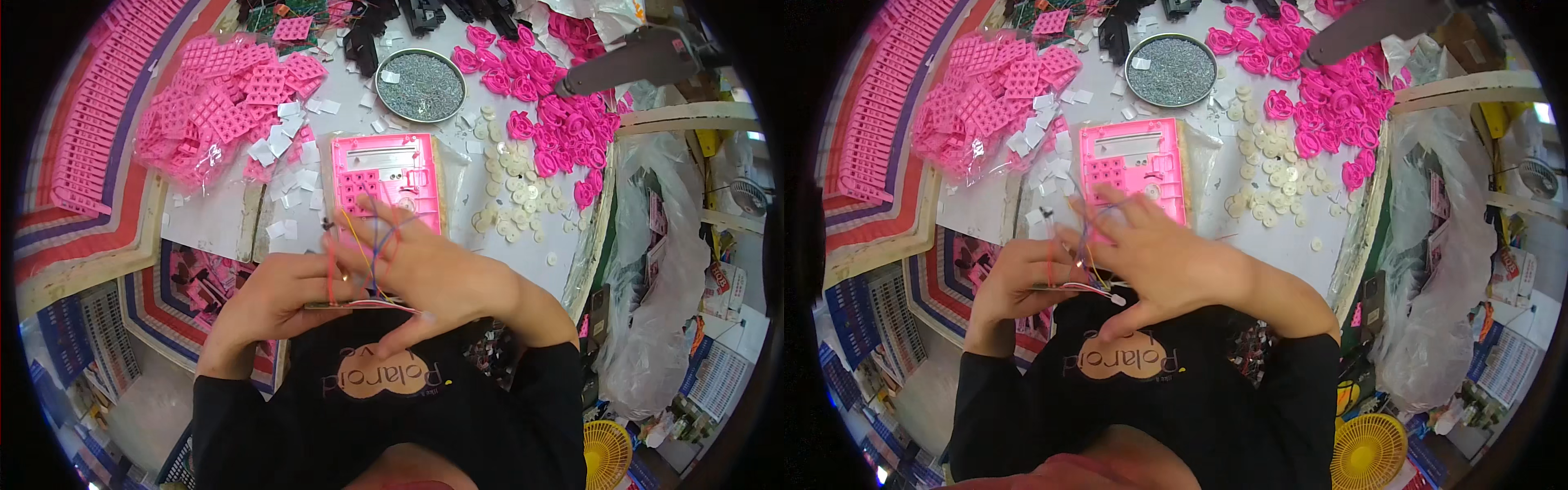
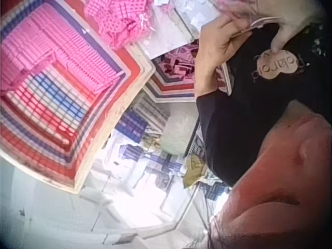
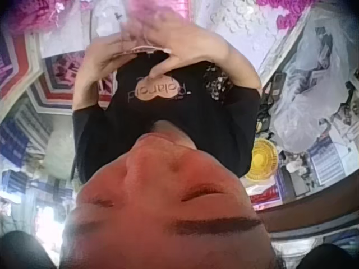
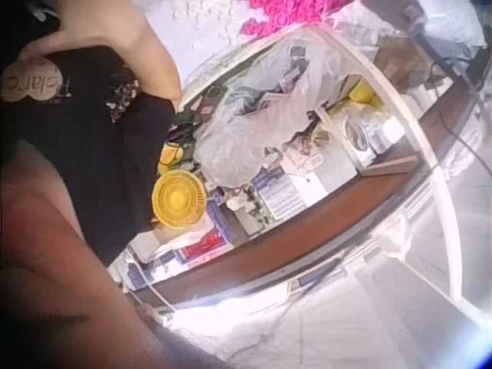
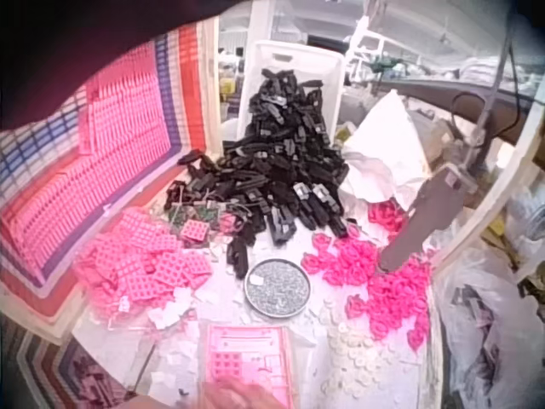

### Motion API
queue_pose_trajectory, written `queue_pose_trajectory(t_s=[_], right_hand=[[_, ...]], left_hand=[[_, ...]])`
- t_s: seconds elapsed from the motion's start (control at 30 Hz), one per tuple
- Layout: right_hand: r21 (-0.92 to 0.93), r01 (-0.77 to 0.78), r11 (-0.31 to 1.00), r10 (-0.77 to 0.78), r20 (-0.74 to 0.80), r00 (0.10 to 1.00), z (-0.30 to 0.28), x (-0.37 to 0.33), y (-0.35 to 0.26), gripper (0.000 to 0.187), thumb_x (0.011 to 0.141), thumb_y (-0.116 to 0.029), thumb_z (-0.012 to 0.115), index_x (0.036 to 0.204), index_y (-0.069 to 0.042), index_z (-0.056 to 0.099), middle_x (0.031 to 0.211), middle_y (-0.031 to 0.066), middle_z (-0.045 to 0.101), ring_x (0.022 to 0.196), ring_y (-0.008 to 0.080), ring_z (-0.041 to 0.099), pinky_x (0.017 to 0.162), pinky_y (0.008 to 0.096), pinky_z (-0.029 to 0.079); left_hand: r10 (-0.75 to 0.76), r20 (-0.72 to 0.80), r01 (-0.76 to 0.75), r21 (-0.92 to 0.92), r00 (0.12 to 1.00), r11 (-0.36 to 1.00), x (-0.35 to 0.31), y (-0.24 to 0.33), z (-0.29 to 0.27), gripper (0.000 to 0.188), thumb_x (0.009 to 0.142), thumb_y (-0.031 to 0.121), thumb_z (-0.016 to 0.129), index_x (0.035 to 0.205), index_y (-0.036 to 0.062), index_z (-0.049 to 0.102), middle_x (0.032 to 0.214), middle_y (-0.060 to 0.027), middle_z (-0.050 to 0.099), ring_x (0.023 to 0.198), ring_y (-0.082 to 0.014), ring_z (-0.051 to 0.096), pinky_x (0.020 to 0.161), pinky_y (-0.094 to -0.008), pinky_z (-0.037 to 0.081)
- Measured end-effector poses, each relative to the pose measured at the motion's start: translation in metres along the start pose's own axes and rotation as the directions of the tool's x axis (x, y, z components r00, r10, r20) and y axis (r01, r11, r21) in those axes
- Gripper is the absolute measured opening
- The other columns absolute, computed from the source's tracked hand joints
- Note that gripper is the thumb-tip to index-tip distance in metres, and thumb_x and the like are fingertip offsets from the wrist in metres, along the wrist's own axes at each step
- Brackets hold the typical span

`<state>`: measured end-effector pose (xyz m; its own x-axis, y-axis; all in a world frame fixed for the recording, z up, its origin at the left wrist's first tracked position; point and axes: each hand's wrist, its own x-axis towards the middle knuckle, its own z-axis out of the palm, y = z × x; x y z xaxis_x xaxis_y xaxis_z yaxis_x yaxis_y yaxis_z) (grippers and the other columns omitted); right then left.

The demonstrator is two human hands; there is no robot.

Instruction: Assembling the internal components and external casing of a pink toy telephone.

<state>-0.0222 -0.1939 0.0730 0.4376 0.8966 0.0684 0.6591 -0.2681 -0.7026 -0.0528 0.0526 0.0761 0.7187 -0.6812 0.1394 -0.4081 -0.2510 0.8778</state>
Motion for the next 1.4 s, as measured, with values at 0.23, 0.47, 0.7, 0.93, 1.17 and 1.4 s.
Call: queue_pose_trajectory(t_s=[0.23, 0.47, 0.7, 0.93, 1.17, 1.4], right_hand=[[0.2, 0.138, 0.97, -0.137, -0.016, 0.99, 0.022, 0.008, 0.011, 0.106, 0.079, -0.07, 0.064, 0.154, -0.005, 0.028, 0.156, 0.0265, 0.025, 0.143, 0.0527, 0.02, 0.117, 0.0554, 0.022], [0.509, 0.02, 0.86, -0.018, -0.008, 1.0, 0.021, 0.004, 0.022, 0.052, 0.093, -0.031, 0.065, 0.139, -0.008, 0.054, 0.136, 0.0191, 0.052, 0.125, 0.0359, 0.049, 0.102, 0.046, 0.042], [0.64, -0.251, 0.726, 0.361, -0.044, 0.931, 0.017, 0.012, 0.058, 0.033, 0.092, -0.011, 0.068, 0.124, -0.003, 0.065, 0.106, 0.0057, 0.071, 0.094, 0.0098, 0.062, 0.083, 0.0277, 0.051], [0.547, -0.276, 0.79, 0.379, -0.082, 0.922, 0.007, 0.034, 0.088, 0.033, 0.089, -0.014, 0.071, 0.119, -0.003, 0.067, 0.092, 0.0082, 0.071, 0.079, 0.0127, 0.063, 0.067, 0.0296, 0.051], [0.384, -0.293, 0.876, 0.382, -0.179, 0.907, 0.008, 0.044, 0.096, 0.03, 0.085, -0.015, 0.07, 0.112, -0.003, 0.067, 0.084, 0.0154, 0.068, 0.076, 0.0268, 0.066, 0.069, 0.0347, 0.052], [0.105, -0.343, 0.933, 0.357, -0.18, 0.917, -0.004, 0.051, 0.087, 0.029, 0.086, -0.013, 0.071, 0.112, -0.003, 0.068, 0.08, 0.0152, 0.067, 0.066, 0.0213, 0.063, 0.064, 0.0323, 0.049]], left_hand=[[-0.144, 0.154, 0.158, -0.082, 0.978, 0.984, -0.017, -0.006, 0.014, 0.026, 0.086, 0.015, 0.072, 0.111, 0.0127, 0.07, 0.097, -0.0073, 0.071, 0.083, -0.0308, 0.069, 0.071, -0.0367, 0.055], [-0.402, 0.31, 0.497, -0.356, 0.862, 0.791, -0.008, -0.012, 0.022, 0.034, 0.093, 0.012, 0.062, 0.126, 0.0135, 0.064, 0.083, -0.0123, 0.07, 0.078, -0.0278, 0.071, 0.07, -0.0347, 0.054], [-0.538, 0.283, 0.485, -0.829, 0.794, 0.279, -0.025, -0.048, 0.076, 0.034, 0.101, 0.012, 0.053, 0.132, -0.0007, 0.05, 0.096, -0.0064, 0.064, 0.071, -0.0088, 0.06, 0.067, -0.025, 0.05], [-0.532, 0.154, 0.359, -0.881, 0.833, 0.307, -0.031, -0.046, 0.082, 0.048, 0.098, 0.008, 0.053, 0.143, -0.0029, 0.04, 0.123, -0.0147, 0.062, 0.115, -0.0198, 0.059, 0.105, -0.0336, 0.041], [-0.556, 0.004, 0.486, -0.489, 0.831, 0.724, -0.045, -0.019, 0.062, 0.057, 0.089, 0.006, 0.066, 0.143, 0.0036, 0.047, 0.128, -0.0138, 0.061, 0.116, -0.0205, 0.06, 0.095, -0.0327, 0.05], [-0.491, -0.251, 0.497, -0.045, 0.834, 0.867, -0.036, -0.028, 0.034, 0.041, 0.081, 0.002, 0.07, 0.121, 0.0029, 0.062, 0.091, -0.0069, 0.064, 0.072, -0.0154, 0.059, 0.061, -0.0271, 0.047]])
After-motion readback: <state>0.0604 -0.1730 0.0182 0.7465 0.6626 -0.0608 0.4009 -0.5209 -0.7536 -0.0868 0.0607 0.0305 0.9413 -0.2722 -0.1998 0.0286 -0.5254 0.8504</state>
